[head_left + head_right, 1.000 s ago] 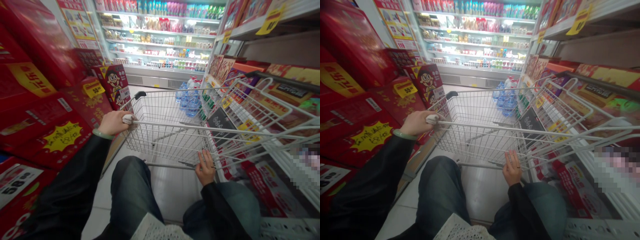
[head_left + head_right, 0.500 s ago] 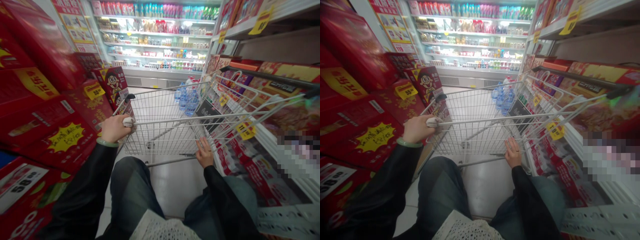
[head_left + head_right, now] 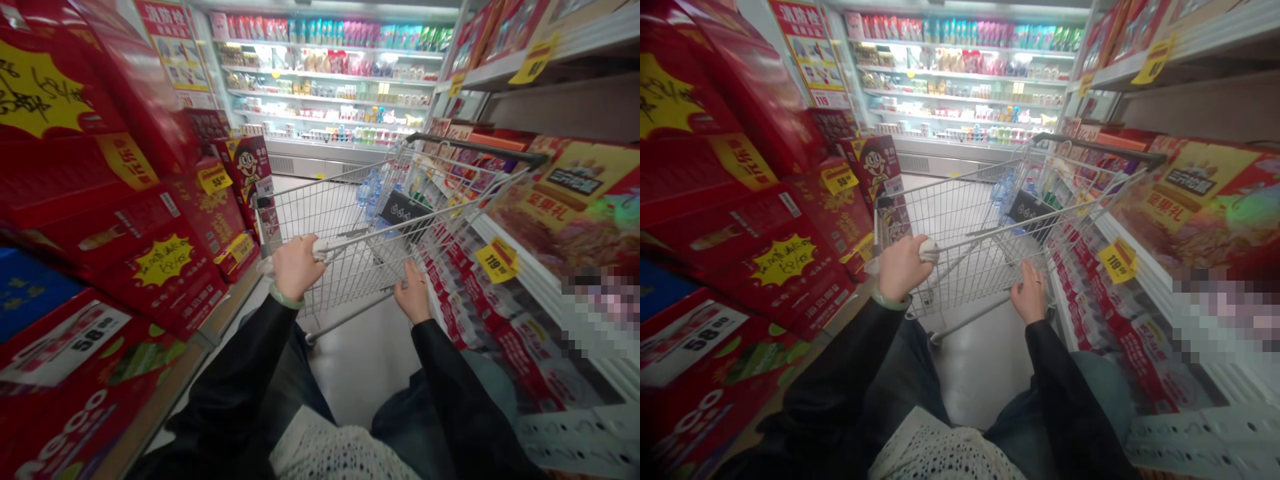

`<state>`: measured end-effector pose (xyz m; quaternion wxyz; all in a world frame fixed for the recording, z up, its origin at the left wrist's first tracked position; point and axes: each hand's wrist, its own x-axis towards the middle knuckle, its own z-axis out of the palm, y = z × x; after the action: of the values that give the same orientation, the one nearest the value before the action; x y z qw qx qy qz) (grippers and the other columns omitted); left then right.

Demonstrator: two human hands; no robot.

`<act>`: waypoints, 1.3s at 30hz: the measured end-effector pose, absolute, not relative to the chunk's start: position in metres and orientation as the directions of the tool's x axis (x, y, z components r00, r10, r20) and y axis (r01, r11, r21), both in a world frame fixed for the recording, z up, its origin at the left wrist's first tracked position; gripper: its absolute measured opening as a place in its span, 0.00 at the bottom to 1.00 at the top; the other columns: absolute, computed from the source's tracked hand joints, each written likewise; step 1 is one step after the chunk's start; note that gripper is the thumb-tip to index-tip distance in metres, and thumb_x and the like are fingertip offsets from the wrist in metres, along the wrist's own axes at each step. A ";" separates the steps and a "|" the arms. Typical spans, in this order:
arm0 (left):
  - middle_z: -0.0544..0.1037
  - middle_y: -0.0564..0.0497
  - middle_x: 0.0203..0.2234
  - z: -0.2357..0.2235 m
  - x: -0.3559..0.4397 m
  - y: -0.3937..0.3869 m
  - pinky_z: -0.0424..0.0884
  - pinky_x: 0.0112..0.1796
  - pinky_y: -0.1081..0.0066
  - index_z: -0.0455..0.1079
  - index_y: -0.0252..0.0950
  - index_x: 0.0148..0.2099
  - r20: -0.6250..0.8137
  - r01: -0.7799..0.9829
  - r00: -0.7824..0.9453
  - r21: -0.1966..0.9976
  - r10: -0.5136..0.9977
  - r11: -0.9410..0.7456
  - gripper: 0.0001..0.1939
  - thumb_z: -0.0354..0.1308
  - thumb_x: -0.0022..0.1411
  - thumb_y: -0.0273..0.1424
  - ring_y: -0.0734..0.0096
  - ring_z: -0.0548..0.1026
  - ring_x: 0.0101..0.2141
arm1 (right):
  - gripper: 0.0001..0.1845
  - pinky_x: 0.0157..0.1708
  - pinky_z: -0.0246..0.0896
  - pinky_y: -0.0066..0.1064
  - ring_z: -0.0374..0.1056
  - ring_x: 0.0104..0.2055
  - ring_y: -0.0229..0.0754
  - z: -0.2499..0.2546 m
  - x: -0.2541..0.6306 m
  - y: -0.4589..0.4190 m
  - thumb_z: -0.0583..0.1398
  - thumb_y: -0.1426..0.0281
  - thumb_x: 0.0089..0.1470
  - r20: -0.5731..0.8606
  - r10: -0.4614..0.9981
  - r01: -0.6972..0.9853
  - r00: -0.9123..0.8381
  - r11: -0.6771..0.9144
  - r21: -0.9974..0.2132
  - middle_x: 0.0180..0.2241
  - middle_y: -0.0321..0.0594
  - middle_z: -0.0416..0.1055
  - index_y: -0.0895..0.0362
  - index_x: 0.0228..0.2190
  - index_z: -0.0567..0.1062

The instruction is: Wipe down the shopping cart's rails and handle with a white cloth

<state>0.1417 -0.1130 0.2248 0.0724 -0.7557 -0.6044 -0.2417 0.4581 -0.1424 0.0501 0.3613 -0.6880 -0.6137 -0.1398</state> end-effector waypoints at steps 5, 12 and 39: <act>0.80 0.46 0.44 0.222 0.167 -0.147 0.77 0.47 0.58 0.76 0.43 0.54 0.581 0.752 0.229 0.404 0.781 -0.521 0.22 0.60 0.58 0.23 0.54 0.80 0.46 | 0.38 0.77 0.46 0.58 0.54 0.77 0.50 0.108 0.396 -0.182 0.50 0.74 0.67 0.751 0.659 0.947 -0.033 0.262 -0.188 0.73 0.51 0.61 0.57 0.75 0.52; 0.80 0.48 0.49 0.229 0.139 -0.151 0.77 0.55 0.54 0.77 0.44 0.51 0.772 0.571 0.161 0.435 0.615 -0.696 0.25 0.60 0.53 0.20 0.54 0.79 0.52 | 0.25 0.72 0.58 0.47 0.66 0.70 0.49 0.178 0.362 -0.222 0.57 0.68 0.69 0.745 0.503 0.801 -0.439 0.595 0.071 0.63 0.48 0.75 0.57 0.65 0.70; 0.71 0.46 0.68 0.177 0.242 -0.122 0.64 0.64 0.54 0.77 0.45 0.58 0.689 0.541 0.516 0.199 0.509 -0.817 0.23 0.61 0.60 0.29 0.51 0.68 0.66 | 0.31 0.48 0.70 0.36 0.80 0.49 0.55 0.211 0.421 -0.141 0.58 0.48 0.68 0.111 0.992 0.979 -0.055 0.031 0.203 0.45 0.63 0.82 0.64 0.50 0.78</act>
<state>0.2417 -0.1217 0.1775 0.0201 -0.8704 -0.3016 -0.3887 0.4214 -0.1413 0.2115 -0.0303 -0.6868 -0.7174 -0.1125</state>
